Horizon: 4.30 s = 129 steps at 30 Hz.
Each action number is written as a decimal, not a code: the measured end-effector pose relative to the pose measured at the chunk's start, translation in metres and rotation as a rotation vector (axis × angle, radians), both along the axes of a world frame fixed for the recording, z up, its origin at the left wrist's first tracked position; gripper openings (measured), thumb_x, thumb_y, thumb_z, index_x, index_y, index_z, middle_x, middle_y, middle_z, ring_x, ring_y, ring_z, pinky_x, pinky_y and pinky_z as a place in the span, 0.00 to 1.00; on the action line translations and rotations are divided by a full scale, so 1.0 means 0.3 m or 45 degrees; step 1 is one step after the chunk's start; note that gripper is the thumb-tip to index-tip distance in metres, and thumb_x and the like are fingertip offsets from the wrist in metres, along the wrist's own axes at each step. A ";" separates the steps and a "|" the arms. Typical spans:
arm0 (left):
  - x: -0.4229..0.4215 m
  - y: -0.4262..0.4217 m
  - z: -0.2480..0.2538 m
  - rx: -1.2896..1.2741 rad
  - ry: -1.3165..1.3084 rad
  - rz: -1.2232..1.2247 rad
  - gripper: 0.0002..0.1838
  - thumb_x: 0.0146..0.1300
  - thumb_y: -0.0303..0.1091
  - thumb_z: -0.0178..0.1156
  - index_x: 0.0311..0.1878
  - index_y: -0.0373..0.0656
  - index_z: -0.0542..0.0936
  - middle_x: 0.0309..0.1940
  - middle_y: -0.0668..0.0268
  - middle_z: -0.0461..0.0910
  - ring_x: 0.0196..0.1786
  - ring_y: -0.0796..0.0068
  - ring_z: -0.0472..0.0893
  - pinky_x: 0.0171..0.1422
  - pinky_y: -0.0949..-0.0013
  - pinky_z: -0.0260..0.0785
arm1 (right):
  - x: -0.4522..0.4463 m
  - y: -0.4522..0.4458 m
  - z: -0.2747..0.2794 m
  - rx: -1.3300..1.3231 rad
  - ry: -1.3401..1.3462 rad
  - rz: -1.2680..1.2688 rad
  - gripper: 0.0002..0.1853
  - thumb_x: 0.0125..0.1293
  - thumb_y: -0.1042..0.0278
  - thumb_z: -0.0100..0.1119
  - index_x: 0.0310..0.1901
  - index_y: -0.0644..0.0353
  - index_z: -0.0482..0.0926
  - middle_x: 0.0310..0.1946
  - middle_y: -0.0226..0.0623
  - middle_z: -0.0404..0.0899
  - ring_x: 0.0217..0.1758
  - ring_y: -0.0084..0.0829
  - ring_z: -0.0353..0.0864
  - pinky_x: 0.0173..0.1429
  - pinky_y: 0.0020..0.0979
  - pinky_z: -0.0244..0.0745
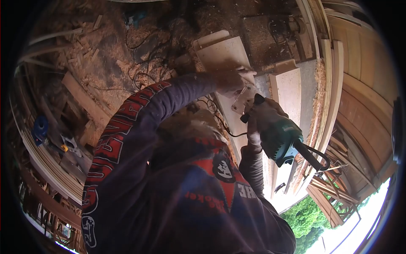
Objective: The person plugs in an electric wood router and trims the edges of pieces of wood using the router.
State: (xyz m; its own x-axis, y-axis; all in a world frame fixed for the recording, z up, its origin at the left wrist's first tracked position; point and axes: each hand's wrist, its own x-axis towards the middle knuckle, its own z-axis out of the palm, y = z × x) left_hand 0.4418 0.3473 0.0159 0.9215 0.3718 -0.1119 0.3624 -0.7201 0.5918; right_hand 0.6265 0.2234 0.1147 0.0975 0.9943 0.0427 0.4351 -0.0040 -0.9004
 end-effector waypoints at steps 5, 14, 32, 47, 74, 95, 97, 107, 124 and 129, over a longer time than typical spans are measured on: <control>-0.003 -0.012 -0.045 -0.020 -0.450 0.124 0.32 0.63 0.41 0.64 0.73 0.52 0.77 0.72 0.57 0.76 0.85 0.52 0.55 0.86 0.43 0.49 | 0.044 -0.145 -0.058 -0.259 0.355 -0.137 0.46 0.53 0.58 0.82 0.70 0.62 0.66 0.64 0.42 0.73 0.69 0.37 0.72 0.77 0.37 0.65; -0.004 -0.048 0.088 -0.133 -0.094 0.112 0.54 0.58 0.44 0.76 0.84 0.50 0.55 0.86 0.57 0.49 0.87 0.46 0.45 0.86 0.39 0.43 | 0.140 -0.533 0.243 0.021 0.290 -0.802 0.42 0.53 0.66 0.81 0.68 0.64 0.69 0.62 0.47 0.75 0.68 0.38 0.74 0.76 0.41 0.68; 0.785 -0.635 0.364 0.158 0.264 -0.781 0.36 0.57 0.30 0.66 0.70 0.30 0.71 0.69 0.45 0.74 0.70 0.46 0.74 0.74 0.41 0.67 | 0.387 -1.383 0.473 1.125 -0.341 -2.010 0.40 0.58 0.70 0.69 0.71 0.61 0.61 0.62 0.51 0.72 0.66 0.43 0.72 0.73 0.46 0.72; 0.918 -0.955 0.225 0.133 -0.387 -0.606 0.63 0.57 0.76 0.63 0.82 0.38 0.52 0.83 0.47 0.48 0.84 0.37 0.48 0.83 0.28 0.39 | 0.416 -1.242 0.058 0.627 -0.086 -2.091 0.35 0.56 0.74 0.70 0.66 0.66 0.69 0.59 0.45 0.75 0.65 0.41 0.72 0.75 0.47 0.65; 1.066 -1.018 0.180 0.024 -0.477 -0.431 0.39 0.70 0.61 0.60 0.68 0.33 0.72 0.57 0.53 0.73 0.60 0.56 0.76 0.67 0.51 0.67 | 0.619 -1.096 -0.096 0.572 -0.077 -1.928 0.40 0.57 0.72 0.70 0.71 0.60 0.63 0.63 0.46 0.73 0.70 0.45 0.71 0.78 0.50 0.65; 1.079 -1.031 0.206 0.017 -0.212 -0.441 0.49 0.67 0.63 0.64 0.78 0.36 0.62 0.61 0.49 0.78 0.65 0.54 0.77 0.74 0.47 0.62 | 0.832 -1.151 0.040 0.699 -0.104 -1.895 0.35 0.50 0.75 0.73 0.62 0.70 0.73 0.56 0.49 0.78 0.60 0.42 0.78 0.67 0.47 0.75; 1.065 -0.985 0.254 0.041 0.008 -0.561 0.61 0.55 0.65 0.73 0.81 0.35 0.57 0.70 0.47 0.69 0.72 0.50 0.70 0.77 0.46 0.58 | 0.845 -1.278 0.082 0.806 -0.097 -1.975 0.37 0.51 0.75 0.72 0.65 0.69 0.70 0.58 0.51 0.77 0.61 0.43 0.78 0.67 0.46 0.76; 1.014 -0.970 0.364 0.398 -0.072 -0.372 0.40 0.52 0.38 0.75 0.67 0.37 0.70 0.60 0.51 0.71 0.63 0.46 0.71 0.70 0.47 0.64 | 0.828 -1.806 0.344 1.179 -0.169 -2.252 0.39 0.56 0.70 0.71 0.70 0.67 0.65 0.59 0.50 0.76 0.60 0.41 0.79 0.66 0.43 0.78; 1.201 -1.135 0.392 0.455 -0.004 -0.548 0.44 0.51 0.32 0.69 0.76 0.53 0.69 0.61 0.57 0.71 0.65 0.51 0.71 0.67 0.45 0.67 | 0.882 -1.775 0.306 1.136 0.023 -1.954 0.43 0.56 0.71 0.74 0.72 0.60 0.62 0.61 0.51 0.74 0.64 0.43 0.75 0.70 0.47 0.74; 1.096 -1.287 0.303 0.637 -0.062 -0.581 0.47 0.48 0.32 0.70 0.77 0.57 0.68 0.67 0.62 0.68 0.68 0.52 0.67 0.70 0.44 0.63 | 0.876 -1.830 0.258 1.019 0.040 -1.953 0.43 0.57 0.75 0.70 0.74 0.60 0.61 0.63 0.50 0.73 0.67 0.43 0.74 0.73 0.49 0.71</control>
